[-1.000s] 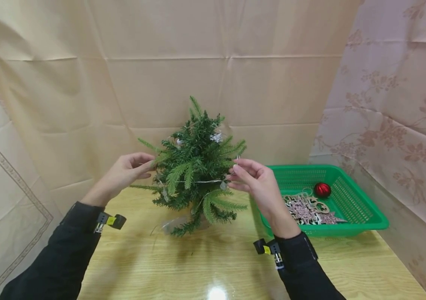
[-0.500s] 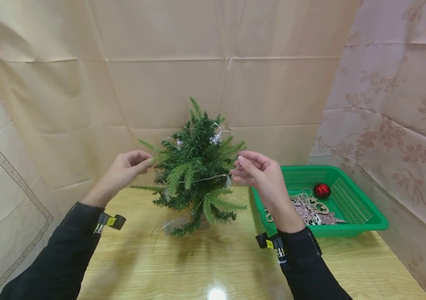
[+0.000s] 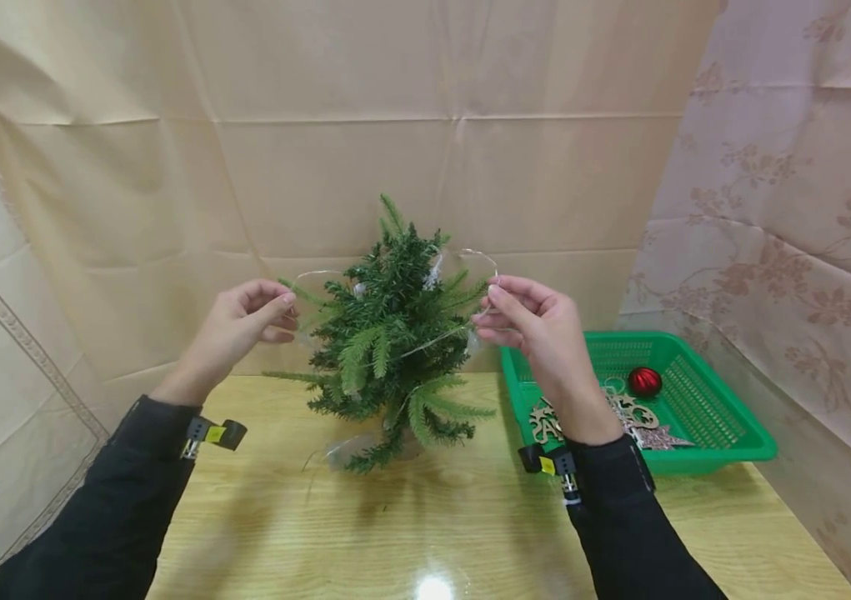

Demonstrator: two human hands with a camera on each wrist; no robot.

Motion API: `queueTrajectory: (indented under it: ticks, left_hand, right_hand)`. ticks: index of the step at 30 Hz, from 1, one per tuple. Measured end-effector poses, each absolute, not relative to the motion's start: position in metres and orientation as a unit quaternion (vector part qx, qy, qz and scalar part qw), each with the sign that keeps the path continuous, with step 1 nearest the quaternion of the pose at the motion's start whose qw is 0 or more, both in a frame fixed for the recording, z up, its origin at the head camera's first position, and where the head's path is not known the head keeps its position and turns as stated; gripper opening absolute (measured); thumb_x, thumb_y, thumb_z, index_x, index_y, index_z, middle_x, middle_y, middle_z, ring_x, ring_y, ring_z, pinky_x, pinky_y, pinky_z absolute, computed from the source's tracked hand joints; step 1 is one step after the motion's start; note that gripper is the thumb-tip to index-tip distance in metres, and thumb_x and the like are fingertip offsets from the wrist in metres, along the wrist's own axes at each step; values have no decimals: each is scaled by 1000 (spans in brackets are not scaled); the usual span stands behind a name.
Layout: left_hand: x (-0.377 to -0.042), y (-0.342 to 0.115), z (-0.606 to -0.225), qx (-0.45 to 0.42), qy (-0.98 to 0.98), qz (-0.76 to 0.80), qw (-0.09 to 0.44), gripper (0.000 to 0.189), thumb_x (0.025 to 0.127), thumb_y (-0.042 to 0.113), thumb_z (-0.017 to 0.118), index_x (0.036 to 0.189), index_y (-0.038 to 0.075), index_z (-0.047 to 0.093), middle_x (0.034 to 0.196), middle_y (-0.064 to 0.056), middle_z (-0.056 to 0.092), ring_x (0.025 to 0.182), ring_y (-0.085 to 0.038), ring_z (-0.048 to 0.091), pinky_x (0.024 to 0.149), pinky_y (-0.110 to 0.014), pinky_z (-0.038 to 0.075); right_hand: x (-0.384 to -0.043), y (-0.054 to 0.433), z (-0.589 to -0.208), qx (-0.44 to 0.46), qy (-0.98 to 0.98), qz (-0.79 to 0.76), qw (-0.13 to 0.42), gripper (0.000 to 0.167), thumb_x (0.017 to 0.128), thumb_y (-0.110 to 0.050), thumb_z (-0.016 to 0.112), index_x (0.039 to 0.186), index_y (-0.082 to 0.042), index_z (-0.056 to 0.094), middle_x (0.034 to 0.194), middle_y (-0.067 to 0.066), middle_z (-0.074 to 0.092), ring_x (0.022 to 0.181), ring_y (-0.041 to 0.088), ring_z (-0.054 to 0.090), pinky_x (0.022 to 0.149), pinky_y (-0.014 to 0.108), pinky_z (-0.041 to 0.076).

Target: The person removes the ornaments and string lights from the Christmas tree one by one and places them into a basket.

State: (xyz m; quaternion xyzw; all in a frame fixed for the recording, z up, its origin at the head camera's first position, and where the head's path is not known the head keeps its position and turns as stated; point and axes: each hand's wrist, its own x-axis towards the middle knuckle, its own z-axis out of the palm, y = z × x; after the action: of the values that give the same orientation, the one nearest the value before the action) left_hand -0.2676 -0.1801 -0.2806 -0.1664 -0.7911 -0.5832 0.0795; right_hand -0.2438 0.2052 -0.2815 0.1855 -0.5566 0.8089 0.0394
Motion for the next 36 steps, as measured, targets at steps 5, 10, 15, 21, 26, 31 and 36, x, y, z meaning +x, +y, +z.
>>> queueTrajectory:
  ticks: [5,10,15,21,26,31,36]
  left_hand:
    - [-267,-180,-273,-158,-784,-593,91,31,104,21,60,120,-5,57,95,-9,66,84,-25,66,75,-34,62]
    - [-264,-177,-264,-151,-778,-602,97,27,104,22,60,117,-1,58,96,-14,64,81,-21,66,74,-35,62]
    - [-262,-171,-256,-156,-771,-608,108,27,103,21,62,117,-2,60,99,-20,66,78,-21,68,74,-35,62]
    - [-260,-163,-245,-176,-787,-579,120,29,101,22,65,115,-3,64,99,-13,70,79,-23,70,73,-35,62]
    - [-263,-161,-232,-168,-828,-526,92,26,101,18,64,118,-2,64,99,-16,70,81,-24,70,72,-32,62]
    - [-267,-159,-221,-154,-872,-462,51,32,98,11,61,128,-2,62,102,-16,68,83,-27,68,69,-29,61]
    - [-272,-152,-214,-150,-881,-446,48,32,101,18,63,126,-2,65,103,-15,71,80,-26,69,67,-32,62]
  right_hand:
    - [-249,205,-274,187,-552,811,51,33,96,-13,71,124,5,64,95,10,73,78,21,73,73,34,62]
    - [-256,203,-264,177,-597,777,93,30,94,-17,74,118,1,69,88,10,73,70,21,73,67,34,62]
    - [-254,193,-255,176,-714,656,170,34,95,-21,74,122,0,69,94,18,73,62,20,71,62,33,62]
    - [-251,176,-248,195,-826,411,333,30,98,-23,70,119,-2,74,99,15,75,67,22,72,62,27,58]
    - [-261,167,-237,207,-879,274,331,31,98,-25,71,123,-6,73,117,15,72,101,36,59,88,50,41]
    - [-275,164,-226,236,-914,247,220,31,99,-30,68,122,-11,74,124,11,70,100,41,54,96,58,35]
    - [-287,162,-218,264,-918,251,154,25,101,-25,66,116,-8,77,125,15,68,83,29,59,89,45,44]
